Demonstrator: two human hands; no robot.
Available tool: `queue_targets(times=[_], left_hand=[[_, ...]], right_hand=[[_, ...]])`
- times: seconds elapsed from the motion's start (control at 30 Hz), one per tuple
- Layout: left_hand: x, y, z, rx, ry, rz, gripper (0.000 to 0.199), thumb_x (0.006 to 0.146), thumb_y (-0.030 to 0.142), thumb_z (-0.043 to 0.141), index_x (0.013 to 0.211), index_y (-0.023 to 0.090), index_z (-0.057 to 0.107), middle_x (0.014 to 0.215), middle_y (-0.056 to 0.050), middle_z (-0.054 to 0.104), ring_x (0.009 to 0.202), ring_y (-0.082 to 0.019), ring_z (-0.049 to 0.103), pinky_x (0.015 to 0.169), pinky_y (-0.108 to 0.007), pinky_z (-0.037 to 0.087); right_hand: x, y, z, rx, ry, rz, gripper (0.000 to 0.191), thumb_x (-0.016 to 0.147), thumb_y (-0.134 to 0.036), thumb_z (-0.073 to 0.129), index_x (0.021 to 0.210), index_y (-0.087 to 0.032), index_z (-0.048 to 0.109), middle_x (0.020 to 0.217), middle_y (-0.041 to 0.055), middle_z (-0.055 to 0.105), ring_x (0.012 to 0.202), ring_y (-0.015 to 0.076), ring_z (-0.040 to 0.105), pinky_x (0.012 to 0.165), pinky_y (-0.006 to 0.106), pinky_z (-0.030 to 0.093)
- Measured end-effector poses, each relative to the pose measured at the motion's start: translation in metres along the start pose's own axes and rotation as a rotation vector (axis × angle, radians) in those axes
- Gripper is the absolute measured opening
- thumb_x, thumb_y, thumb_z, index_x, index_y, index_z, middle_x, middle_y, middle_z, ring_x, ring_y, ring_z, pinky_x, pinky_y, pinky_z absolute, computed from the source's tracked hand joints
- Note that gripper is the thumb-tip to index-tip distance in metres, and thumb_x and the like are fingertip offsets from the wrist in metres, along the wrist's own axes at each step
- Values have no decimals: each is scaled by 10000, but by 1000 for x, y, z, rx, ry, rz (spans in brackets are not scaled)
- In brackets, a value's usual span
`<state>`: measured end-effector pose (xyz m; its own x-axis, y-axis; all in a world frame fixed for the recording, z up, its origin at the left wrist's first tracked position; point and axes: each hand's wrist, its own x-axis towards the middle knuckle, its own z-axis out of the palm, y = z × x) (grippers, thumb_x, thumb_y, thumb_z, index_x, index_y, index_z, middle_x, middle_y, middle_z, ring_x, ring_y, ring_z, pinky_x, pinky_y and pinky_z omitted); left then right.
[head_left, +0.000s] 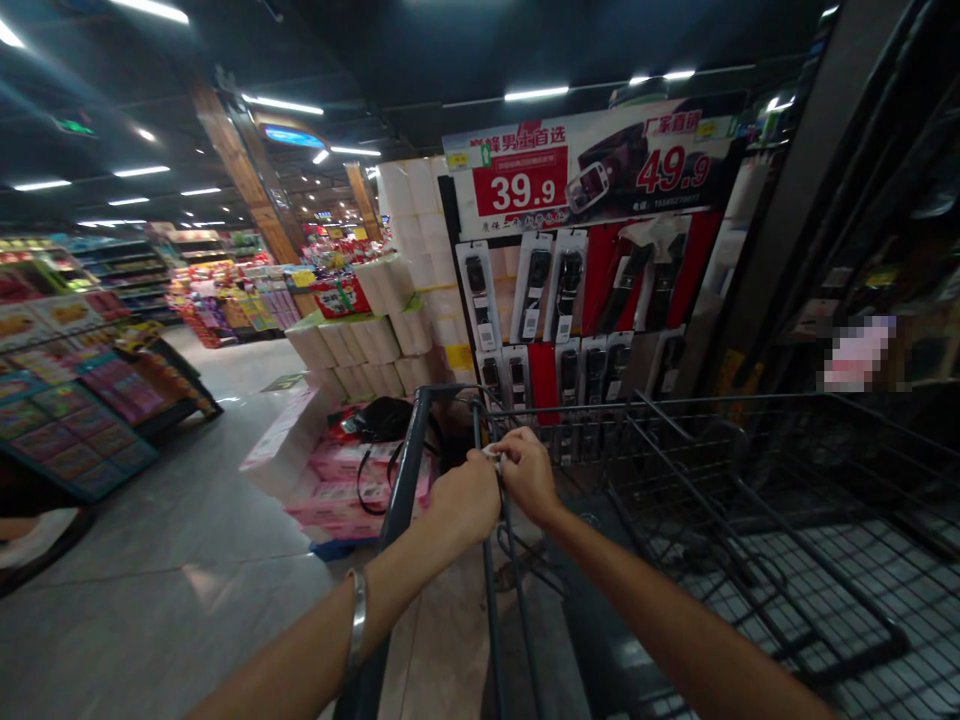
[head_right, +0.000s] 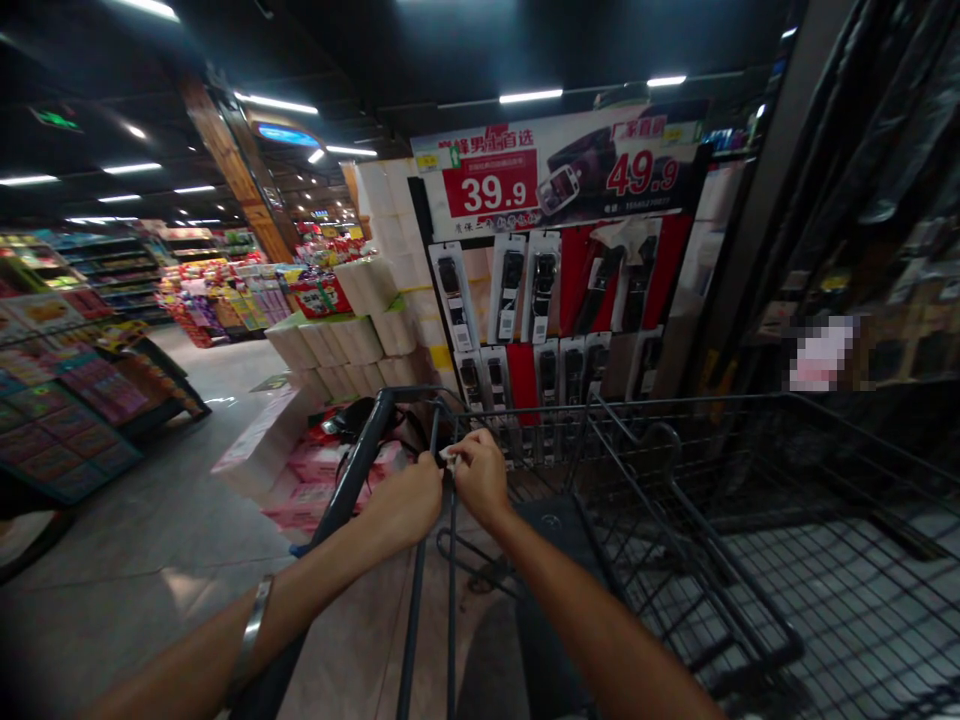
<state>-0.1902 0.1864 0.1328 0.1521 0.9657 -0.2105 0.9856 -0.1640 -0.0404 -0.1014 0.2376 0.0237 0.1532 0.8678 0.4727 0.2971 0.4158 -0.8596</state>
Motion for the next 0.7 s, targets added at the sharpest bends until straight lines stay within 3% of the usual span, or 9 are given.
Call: queue_targets(times=[0.13, 0.3, 0.43, 0.53, 0.7], left_hand=[[-1, 1, -1, -28, -2, -21, 359, 864, 92, 264, 1130, 25, 496, 1003, -240, 665, 998, -311, 655, 754, -359, 520], [-7, 1, -3, -102, 52, -8, 371, 902, 162, 258, 1126, 6, 510, 997, -267, 668, 972, -348, 656, 739, -411, 510], [-10, 2, -4, -137, 56, -36, 363, 896, 161, 275, 1129, 88, 544, 1002, -246, 682, 962, -338, 662, 744, -412, 499], [-9, 5, -5, -121, 47, -47, 369, 888, 132, 270, 1134, 88, 543, 1013, -243, 681, 974, -339, 659, 754, -411, 505], [-5, 9, -6, -73, -19, -103, 344, 888, 90, 281, 1150, 14, 489, 1010, -262, 672, 1003, -325, 652, 779, -408, 526]], right_hand=[[7, 2, -4, -26, -5, -23, 300, 669, -28, 492, 743, -194, 730, 773, 24, 586, 707, 148, 563, 659, 264, 445], [31, 7, -9, 56, 185, 105, 231, 685, -97, 516, 729, -183, 726, 811, 38, 609, 785, 165, 584, 735, 281, 469], [44, 9, -3, 107, 51, 83, 232, 754, -155, 512, 756, -167, 744, 929, 74, 642, 887, 175, 606, 818, 293, 469], [47, 15, 3, 86, -47, 2, 213, 790, -206, 546, 775, -160, 754, 965, 91, 660, 910, 182, 617, 840, 298, 469], [51, 37, 12, 18, -26, 22, 230, 774, -126, 541, 816, -192, 757, 865, 54, 710, 854, 175, 643, 826, 295, 481]])
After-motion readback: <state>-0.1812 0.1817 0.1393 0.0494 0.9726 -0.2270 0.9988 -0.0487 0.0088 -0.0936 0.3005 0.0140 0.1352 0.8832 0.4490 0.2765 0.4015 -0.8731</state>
